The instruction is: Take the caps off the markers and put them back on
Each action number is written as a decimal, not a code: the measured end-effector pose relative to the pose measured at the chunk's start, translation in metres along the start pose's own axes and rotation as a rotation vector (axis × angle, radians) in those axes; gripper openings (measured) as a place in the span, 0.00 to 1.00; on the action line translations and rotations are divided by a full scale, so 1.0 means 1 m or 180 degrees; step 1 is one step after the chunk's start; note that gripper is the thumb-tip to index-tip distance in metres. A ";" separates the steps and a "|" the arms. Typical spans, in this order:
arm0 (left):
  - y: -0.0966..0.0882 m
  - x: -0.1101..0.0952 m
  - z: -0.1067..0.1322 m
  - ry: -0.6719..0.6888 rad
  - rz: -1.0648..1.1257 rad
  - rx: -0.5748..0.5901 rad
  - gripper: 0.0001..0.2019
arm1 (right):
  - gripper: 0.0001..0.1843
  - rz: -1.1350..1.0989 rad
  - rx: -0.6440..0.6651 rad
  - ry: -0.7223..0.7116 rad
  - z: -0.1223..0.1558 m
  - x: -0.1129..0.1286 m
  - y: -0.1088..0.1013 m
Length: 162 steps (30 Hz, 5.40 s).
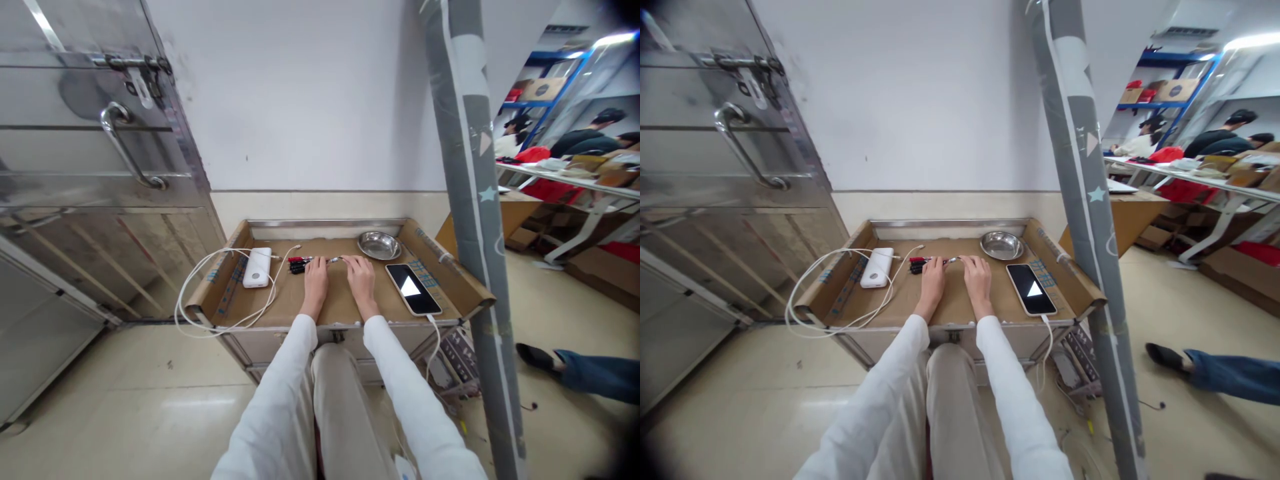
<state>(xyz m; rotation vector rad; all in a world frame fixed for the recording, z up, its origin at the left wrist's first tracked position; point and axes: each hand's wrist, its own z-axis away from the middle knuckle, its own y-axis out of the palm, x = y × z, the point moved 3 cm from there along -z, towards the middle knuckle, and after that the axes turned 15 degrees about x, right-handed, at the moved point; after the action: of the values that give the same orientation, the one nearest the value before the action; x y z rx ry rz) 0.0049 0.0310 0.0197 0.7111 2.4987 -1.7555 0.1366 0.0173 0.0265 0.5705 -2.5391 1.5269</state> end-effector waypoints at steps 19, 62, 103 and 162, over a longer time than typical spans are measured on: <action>-0.013 0.006 0.020 -0.1238 -0.0491 -0.0192 0.13 | 0.36 -0.0262 0.0904 -0.0334 0.002 0.013 0.015; -0.014 0.010 0.024 -0.1506 -0.0431 -0.0254 0.11 | 0.18 -0.0335 0.0909 0.0078 0.001 -0.005 0.033; -0.009 0.025 -0.007 -0.0200 0.1826 -0.0937 0.05 | 0.14 -0.0849 0.0786 -0.0296 -0.017 -0.017 0.039; 0.016 0.010 -0.030 0.0098 -0.0321 0.0339 0.12 | 0.15 -0.0710 0.0500 -0.0225 -0.015 -0.019 0.041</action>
<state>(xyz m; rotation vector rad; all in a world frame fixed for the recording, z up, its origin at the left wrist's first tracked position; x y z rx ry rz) 0.0092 0.0660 0.0139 0.6318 2.5190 -1.9384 0.1370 0.0523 -0.0059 0.9093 -2.3223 1.6584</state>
